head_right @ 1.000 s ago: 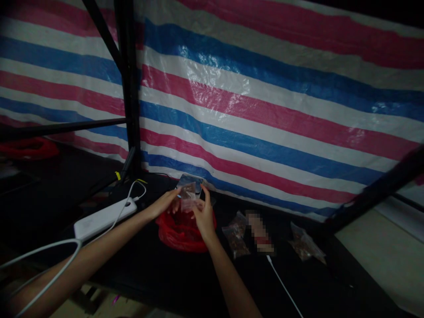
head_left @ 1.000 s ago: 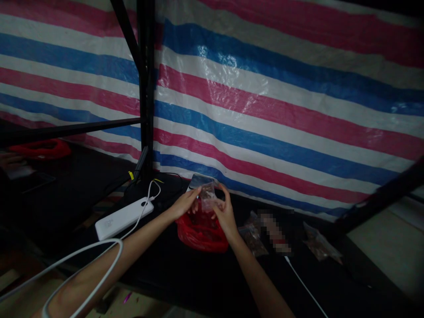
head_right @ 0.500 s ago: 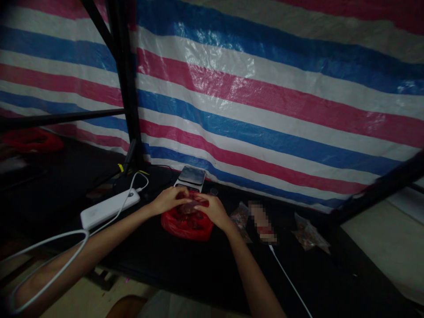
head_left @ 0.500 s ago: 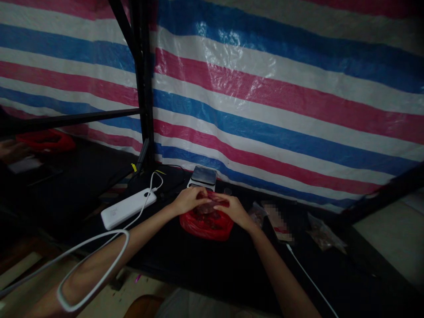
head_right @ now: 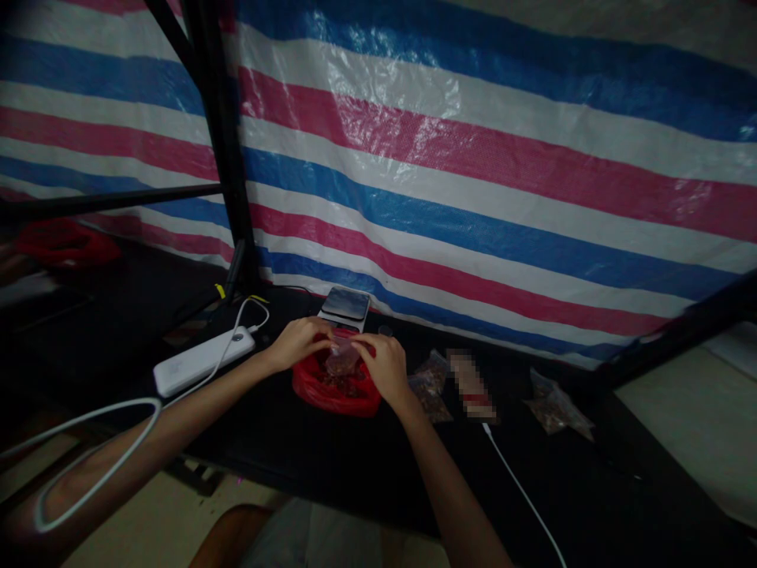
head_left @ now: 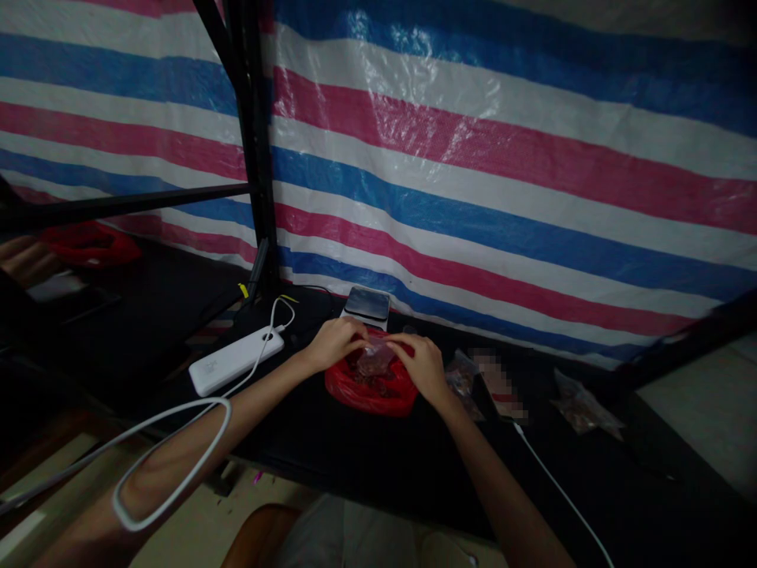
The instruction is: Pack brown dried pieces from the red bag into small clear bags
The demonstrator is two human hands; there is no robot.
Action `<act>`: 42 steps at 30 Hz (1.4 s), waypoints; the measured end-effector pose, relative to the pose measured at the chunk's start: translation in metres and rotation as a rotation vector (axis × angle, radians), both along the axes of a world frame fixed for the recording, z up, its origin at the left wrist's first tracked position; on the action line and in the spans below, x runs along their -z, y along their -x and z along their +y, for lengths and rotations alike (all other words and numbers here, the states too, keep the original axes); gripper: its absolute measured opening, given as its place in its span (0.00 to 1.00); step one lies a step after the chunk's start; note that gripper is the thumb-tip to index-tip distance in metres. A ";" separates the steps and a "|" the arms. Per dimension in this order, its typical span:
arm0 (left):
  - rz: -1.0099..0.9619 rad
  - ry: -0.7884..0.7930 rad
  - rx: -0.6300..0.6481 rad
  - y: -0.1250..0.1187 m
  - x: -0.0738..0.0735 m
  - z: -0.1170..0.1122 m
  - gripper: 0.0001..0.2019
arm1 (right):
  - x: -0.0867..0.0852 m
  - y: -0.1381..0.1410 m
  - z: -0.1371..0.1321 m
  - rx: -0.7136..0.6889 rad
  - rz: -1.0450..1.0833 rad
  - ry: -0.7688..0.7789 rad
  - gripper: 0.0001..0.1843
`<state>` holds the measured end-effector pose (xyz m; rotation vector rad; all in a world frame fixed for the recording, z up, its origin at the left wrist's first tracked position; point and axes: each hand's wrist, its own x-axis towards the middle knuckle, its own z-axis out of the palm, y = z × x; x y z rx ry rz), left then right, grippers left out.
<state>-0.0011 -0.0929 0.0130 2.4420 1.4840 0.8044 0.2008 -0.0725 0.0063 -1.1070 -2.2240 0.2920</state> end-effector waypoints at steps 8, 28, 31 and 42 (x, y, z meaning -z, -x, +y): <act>-0.037 0.054 0.004 0.000 0.005 0.000 0.15 | 0.004 -0.005 0.006 0.080 0.065 0.079 0.08; -0.176 0.214 -0.020 0.000 0.024 0.006 0.21 | 0.021 -0.015 0.029 0.025 0.587 0.259 0.13; -0.126 0.189 -0.044 -0.003 0.022 0.006 0.18 | 0.021 -0.012 0.024 -0.026 0.535 0.278 0.13; -0.071 0.165 -0.045 -0.002 0.022 0.001 0.13 | -0.003 0.001 0.041 0.000 0.310 0.211 0.11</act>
